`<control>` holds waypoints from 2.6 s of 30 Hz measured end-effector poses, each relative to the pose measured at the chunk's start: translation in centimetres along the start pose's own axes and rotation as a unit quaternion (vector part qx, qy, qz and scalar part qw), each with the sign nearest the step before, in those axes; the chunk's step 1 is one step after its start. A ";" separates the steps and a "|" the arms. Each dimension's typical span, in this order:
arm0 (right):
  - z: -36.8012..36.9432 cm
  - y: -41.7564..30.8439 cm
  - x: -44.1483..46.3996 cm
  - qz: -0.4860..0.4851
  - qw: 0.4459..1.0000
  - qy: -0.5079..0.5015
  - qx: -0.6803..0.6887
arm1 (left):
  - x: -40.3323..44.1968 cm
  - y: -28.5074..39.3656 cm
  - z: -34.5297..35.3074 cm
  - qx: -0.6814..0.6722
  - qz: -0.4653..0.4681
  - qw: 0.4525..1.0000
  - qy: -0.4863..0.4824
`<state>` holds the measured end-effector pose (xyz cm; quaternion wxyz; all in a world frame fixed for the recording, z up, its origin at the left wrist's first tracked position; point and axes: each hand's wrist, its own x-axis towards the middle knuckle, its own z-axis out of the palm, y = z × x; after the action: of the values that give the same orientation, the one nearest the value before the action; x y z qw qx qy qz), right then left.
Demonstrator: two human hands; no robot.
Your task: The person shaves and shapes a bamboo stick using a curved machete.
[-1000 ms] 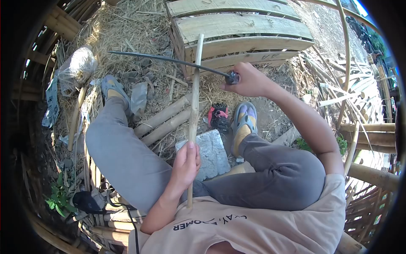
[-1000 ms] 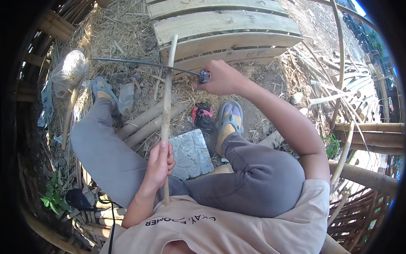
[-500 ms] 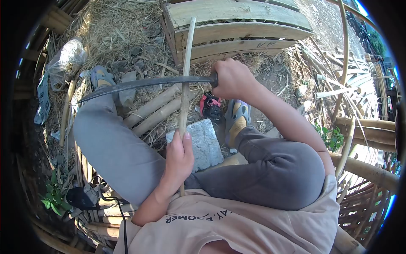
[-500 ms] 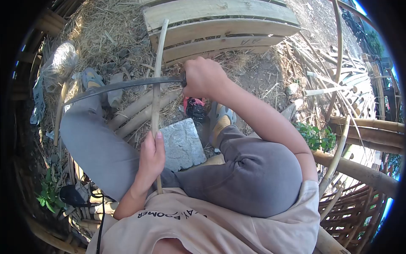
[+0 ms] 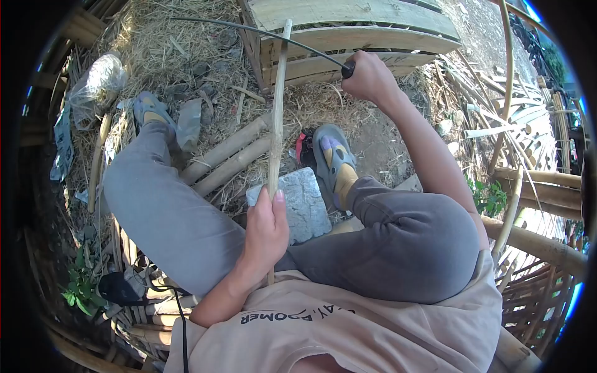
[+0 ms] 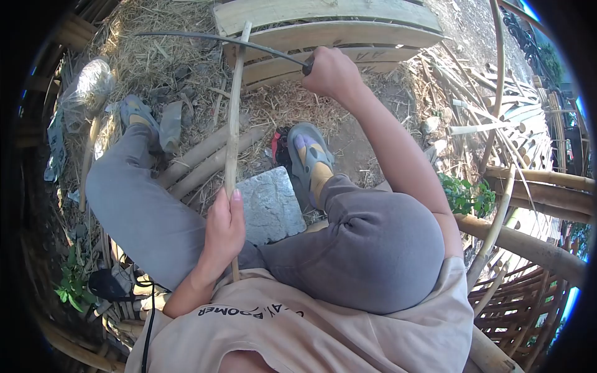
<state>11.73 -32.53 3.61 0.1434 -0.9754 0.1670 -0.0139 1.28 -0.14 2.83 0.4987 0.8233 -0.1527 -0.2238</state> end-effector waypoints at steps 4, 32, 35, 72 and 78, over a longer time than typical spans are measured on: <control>1.4 1.0 0.4 -0.055 0.997 0.051 0.013 | 0.1 -0.5 0.1 -0.008 -0.007 1.000 0.002; 1.9 -0.5 0.0 -0.069 0.994 0.075 0.037 | -0.4 -0.9 0.6 -0.021 0.015 0.999 0.032; 1.6 -0.4 -0.7 -0.052 0.998 0.036 0.028 | -0.4 -1.3 0.8 -0.015 0.009 0.999 0.029; 1.4 0.3 -0.8 0.000 0.999 0.046 -0.009 | -0.6 -1.8 1.5 0.044 0.012 0.998 0.030; 3.8 -0.9 -2.7 -0.087 0.988 0.012 0.123 | -0.4 -1.9 1.5 0.040 -0.018 0.999 0.017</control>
<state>9.72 -29.80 0.31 0.2587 -0.9609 0.0801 -0.0583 0.18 -0.23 0.61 0.4641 0.8489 -0.1376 -0.2124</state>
